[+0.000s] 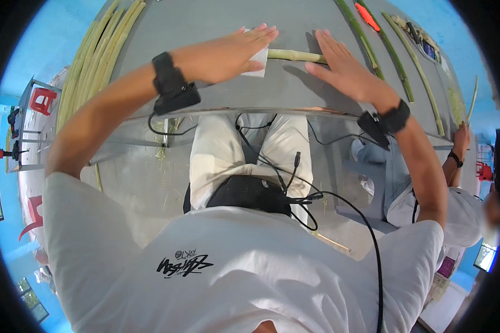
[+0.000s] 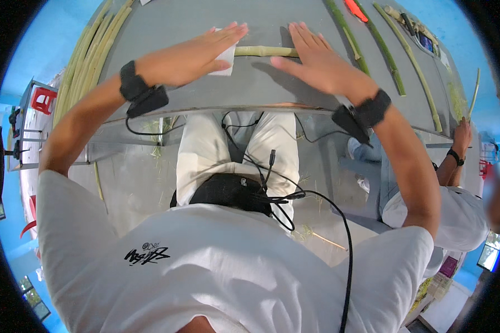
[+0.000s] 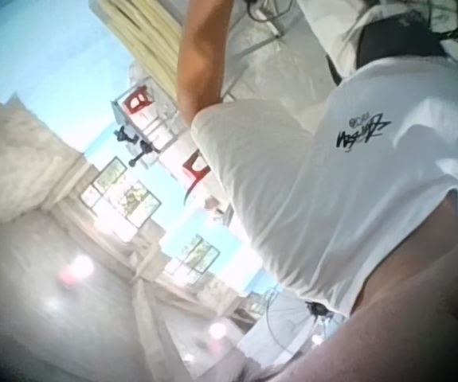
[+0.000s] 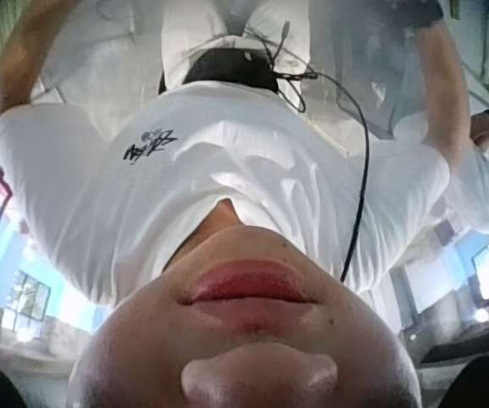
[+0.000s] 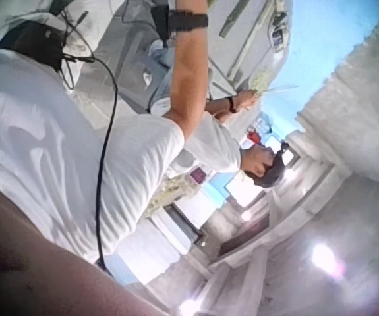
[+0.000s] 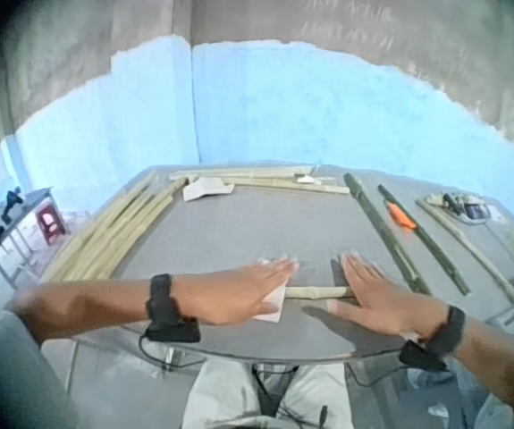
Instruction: Manually sanding the surface of bamboo sticks using a piece of abrasive paper.
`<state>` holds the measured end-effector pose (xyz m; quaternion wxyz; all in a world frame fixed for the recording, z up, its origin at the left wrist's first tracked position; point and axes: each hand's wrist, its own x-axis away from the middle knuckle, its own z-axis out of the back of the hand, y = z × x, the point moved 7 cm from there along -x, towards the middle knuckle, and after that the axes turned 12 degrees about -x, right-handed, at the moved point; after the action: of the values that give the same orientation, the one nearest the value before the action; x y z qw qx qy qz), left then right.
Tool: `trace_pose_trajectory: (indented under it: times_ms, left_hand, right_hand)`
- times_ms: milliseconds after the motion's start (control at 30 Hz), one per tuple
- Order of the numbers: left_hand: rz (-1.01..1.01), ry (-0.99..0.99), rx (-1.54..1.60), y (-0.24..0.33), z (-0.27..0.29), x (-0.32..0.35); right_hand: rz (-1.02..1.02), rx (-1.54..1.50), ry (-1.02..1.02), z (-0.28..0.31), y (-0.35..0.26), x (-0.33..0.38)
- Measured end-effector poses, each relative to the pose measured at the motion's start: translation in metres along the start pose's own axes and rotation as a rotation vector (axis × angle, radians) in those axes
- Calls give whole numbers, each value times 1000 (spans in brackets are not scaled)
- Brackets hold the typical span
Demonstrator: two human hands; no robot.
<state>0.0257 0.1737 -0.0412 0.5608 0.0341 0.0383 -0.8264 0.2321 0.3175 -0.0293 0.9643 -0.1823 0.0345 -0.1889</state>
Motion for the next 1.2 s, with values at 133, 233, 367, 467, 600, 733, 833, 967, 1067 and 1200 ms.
trace_pose_trajectory:
  times_ms: [133, 233, 367, 467, 600, 733, 833, 967, 1067, 1200]
  left_hand:
    - [89, -34, 15, 10, 27, 79]
    - [201, -133, -35, 3, 34, 137]
    - [137, -76, -176, -12, 29, 143]
    - [172, -125, -41, -27, 19, 87]
    - [96, -69, -103, -10, 0, -15]
    - [0, 24, -136, -4, -1, -5]
    - [28, 44, -164, 1, 14, 61]
    - [118, -28, -96, 11, 38, 134]
    - [125, -69, -155, 7, 39, 137]
    - [89, -53, -158, -10, 25, 74]
  right_hand:
    - [137, 68, -41, -2, -36, 66]
    - [143, 17, -117, -2, -49, 103]
    - [142, 25, -122, 0, -41, 93]
    - [81, 3, -82, 2, -20, 49]
    - [-94, -88, -61, 5, 20, -15]
    - [-24, -18, -16, 0, 13, 0]
    - [82, 13, -24, -4, -17, 50]
    - [112, -76, -94, -4, -47, 108]
    - [101, -77, -115, -4, -44, 107]
    - [132, 48, -37, 1, -17, 51]
